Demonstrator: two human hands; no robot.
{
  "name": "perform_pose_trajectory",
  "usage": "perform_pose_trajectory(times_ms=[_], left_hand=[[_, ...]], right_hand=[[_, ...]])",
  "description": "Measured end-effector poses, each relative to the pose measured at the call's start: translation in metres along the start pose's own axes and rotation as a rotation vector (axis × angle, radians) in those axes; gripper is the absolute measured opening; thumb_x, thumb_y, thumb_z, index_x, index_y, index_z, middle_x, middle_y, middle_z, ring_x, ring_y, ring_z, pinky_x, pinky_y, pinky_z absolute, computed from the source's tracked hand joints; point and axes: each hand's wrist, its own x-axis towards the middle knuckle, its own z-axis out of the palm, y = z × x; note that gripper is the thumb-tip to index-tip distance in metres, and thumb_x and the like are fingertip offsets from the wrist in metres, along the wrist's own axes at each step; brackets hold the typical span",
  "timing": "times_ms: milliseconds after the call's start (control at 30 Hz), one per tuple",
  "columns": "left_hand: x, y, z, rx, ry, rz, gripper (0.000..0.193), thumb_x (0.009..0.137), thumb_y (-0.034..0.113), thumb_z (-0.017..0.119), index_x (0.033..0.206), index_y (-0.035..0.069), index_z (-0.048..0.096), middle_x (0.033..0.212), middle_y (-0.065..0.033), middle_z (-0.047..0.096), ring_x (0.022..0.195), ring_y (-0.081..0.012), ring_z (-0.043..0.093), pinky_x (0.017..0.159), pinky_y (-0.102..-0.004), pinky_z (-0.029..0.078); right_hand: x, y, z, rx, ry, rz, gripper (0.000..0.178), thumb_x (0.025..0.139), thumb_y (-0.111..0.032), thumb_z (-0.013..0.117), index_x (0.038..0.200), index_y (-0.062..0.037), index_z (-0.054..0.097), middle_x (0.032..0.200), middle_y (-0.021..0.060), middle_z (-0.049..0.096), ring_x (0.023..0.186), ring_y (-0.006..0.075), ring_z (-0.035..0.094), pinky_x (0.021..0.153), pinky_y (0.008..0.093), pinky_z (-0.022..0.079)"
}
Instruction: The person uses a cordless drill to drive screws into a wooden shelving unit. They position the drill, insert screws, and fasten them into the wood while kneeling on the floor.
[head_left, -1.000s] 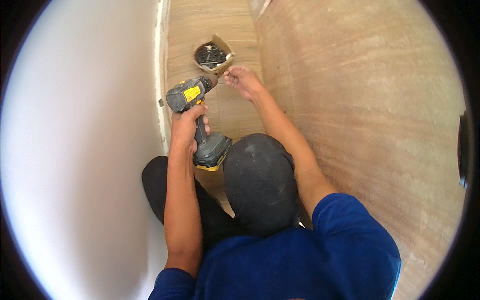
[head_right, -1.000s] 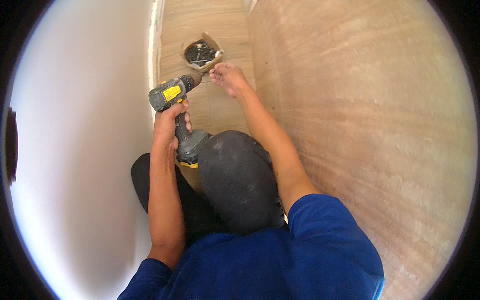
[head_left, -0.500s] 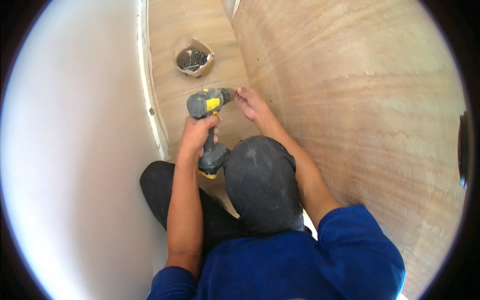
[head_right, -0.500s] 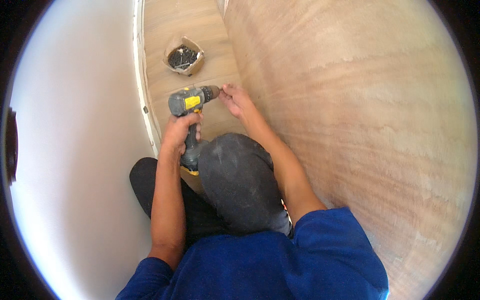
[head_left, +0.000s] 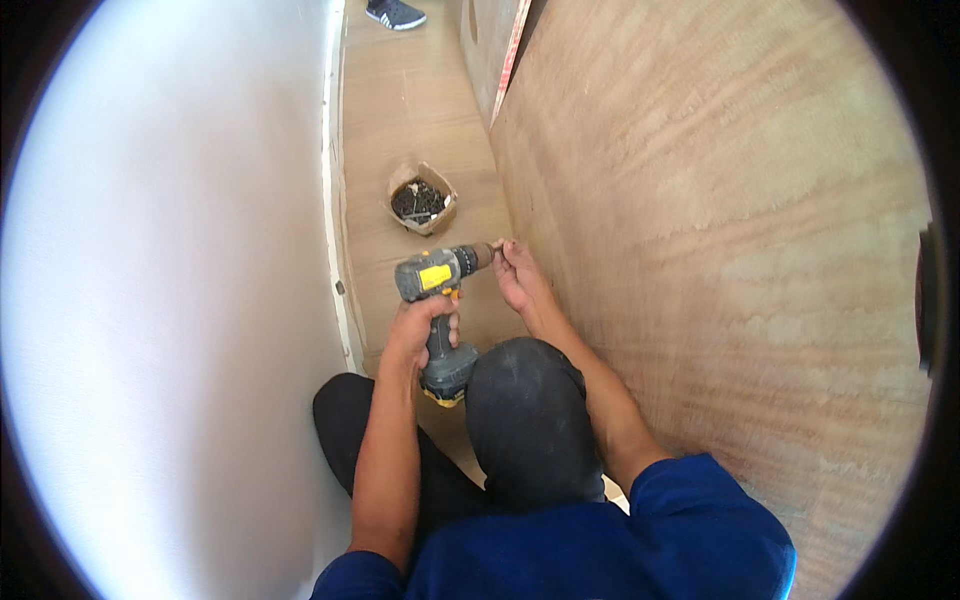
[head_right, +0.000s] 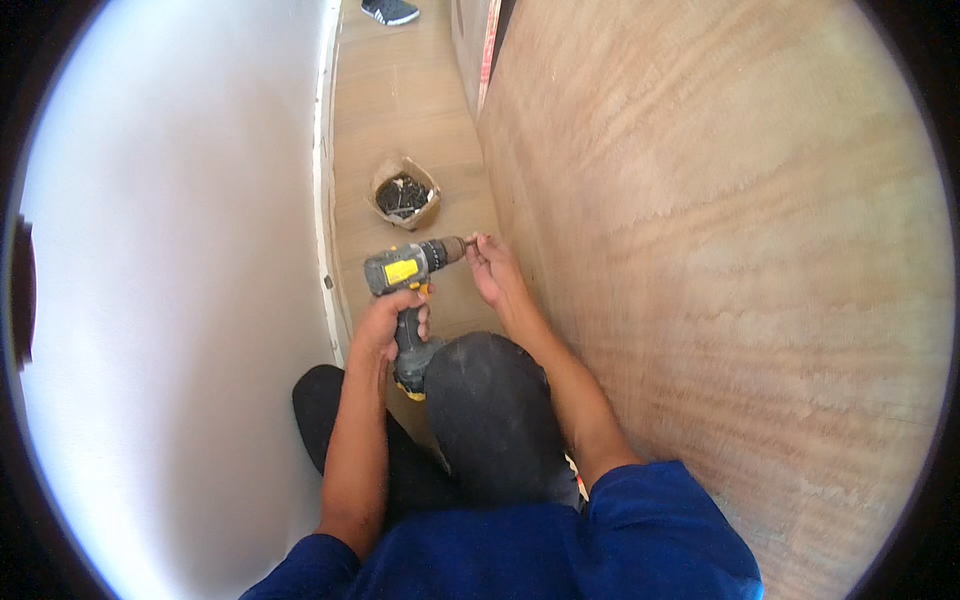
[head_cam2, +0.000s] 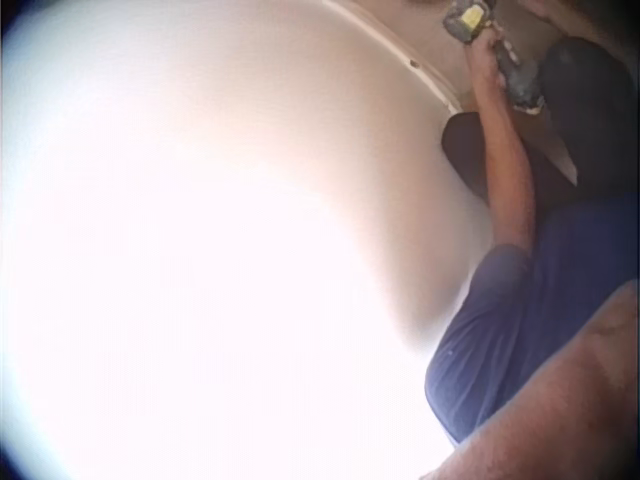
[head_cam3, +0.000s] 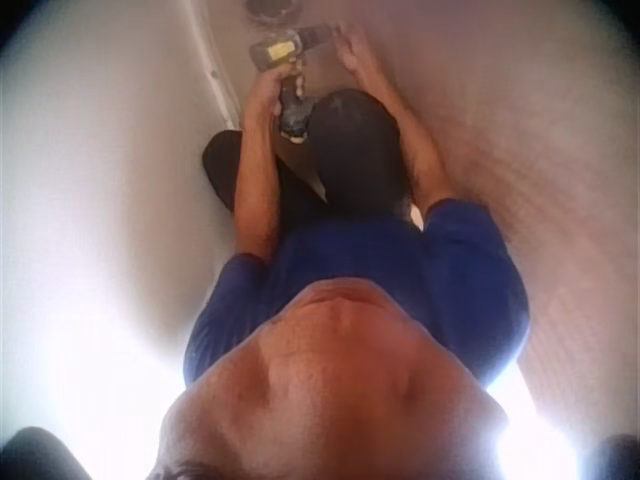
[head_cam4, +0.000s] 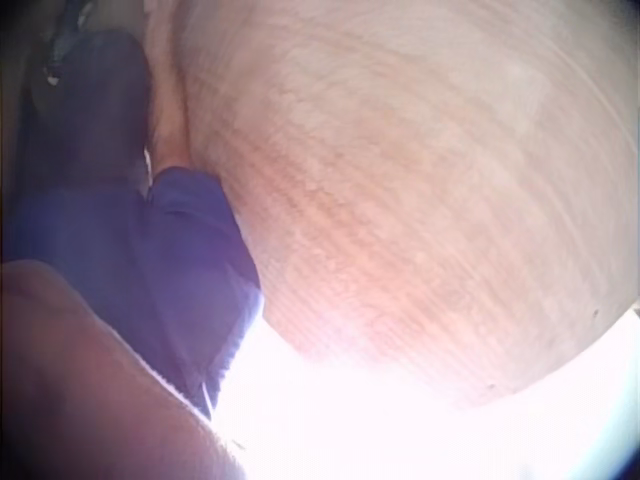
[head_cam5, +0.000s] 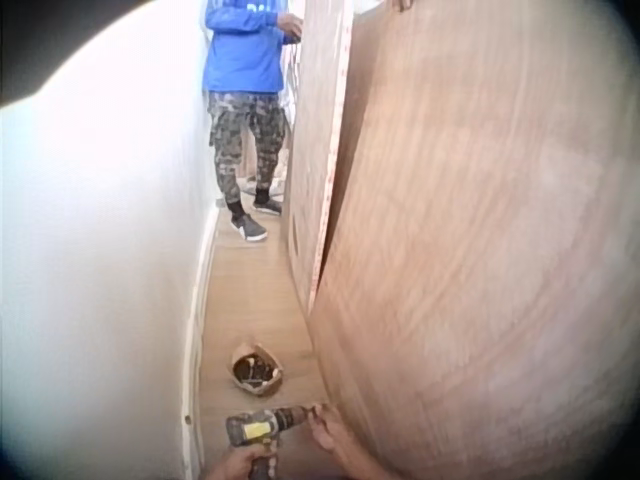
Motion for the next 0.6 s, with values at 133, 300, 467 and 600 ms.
perform_pose_trajectory(times_ms=[133, 300, 467, 600], left_hand=[[0.006, -0.021, -0.025, 0.013, 0.01, 0.071, 0.023, 0.086, 0.013, 0.066, 0.106, 0.001, 0.065, 0.069, -0.0073, 0.062, 0.053, -0.0208, 0.058, 0.053, -0.0361, 0.05], [0.008, 0.024, -0.015, -0.172, -0.164, 0.038, 0.026, 0.085, 0.008, 0.066, 0.109, -0.003, 0.065, 0.071, -0.0094, 0.064, 0.055, -0.0223, 0.061, 0.055, -0.0361, 0.052], [-0.007, 0.057, -0.023, 0.022, -0.167, 0.32, 0.03, 0.083, 0.007, 0.068, 0.111, -0.004, 0.067, 0.075, -0.0094, 0.065, 0.056, -0.0207, 0.062, 0.057, -0.0355, 0.053], [-0.016, 0.089, -0.005, 0.183, -0.278, 0.475, 0.029, 0.081, 0.005, 0.072, 0.109, -0.002, 0.069, 0.081, -0.0076, 0.068, 0.058, -0.0182, 0.062, 0.058, -0.0324, 0.051]], right_hand=[[-0.001, 0.016, 0.016, -0.065, 0.085, 0.03, 0.012, 0.101, 0.0, 0.064, 0.112, -0.0038, 0.064, 0.114, 0.0074, 0.069, 0.113, 0.0201, 0.065, 0.108, 0.0369, 0.053], [0.031, -0.008, 0.04, -0.001, -0.062, 0.018, 0.007, 0.1, -0.006, 0.069, 0.107, -0.0066, 0.066, 0.11, 0.0063, 0.071, 0.109, 0.0214, 0.069, 0.104, 0.0377, 0.056], [0.024, -0.03, 0.117, 0.034, -0.316, 0.005, 0.001, 0.101, -0.007, 0.069, 0.101, -0.008, 0.068, 0.109, 0.0073, 0.073, 0.11, 0.0218, 0.071, 0.101, 0.0352, 0.058], [0.001, -0.065, 0.159, 0.025, -0.318, -0.028, 0.003, 0.101, -0.005, 0.067, 0.1, -0.0083, 0.068, 0.108, 0.007, 0.072, 0.11, 0.0196, 0.07, 0.098, 0.0317, 0.058]])
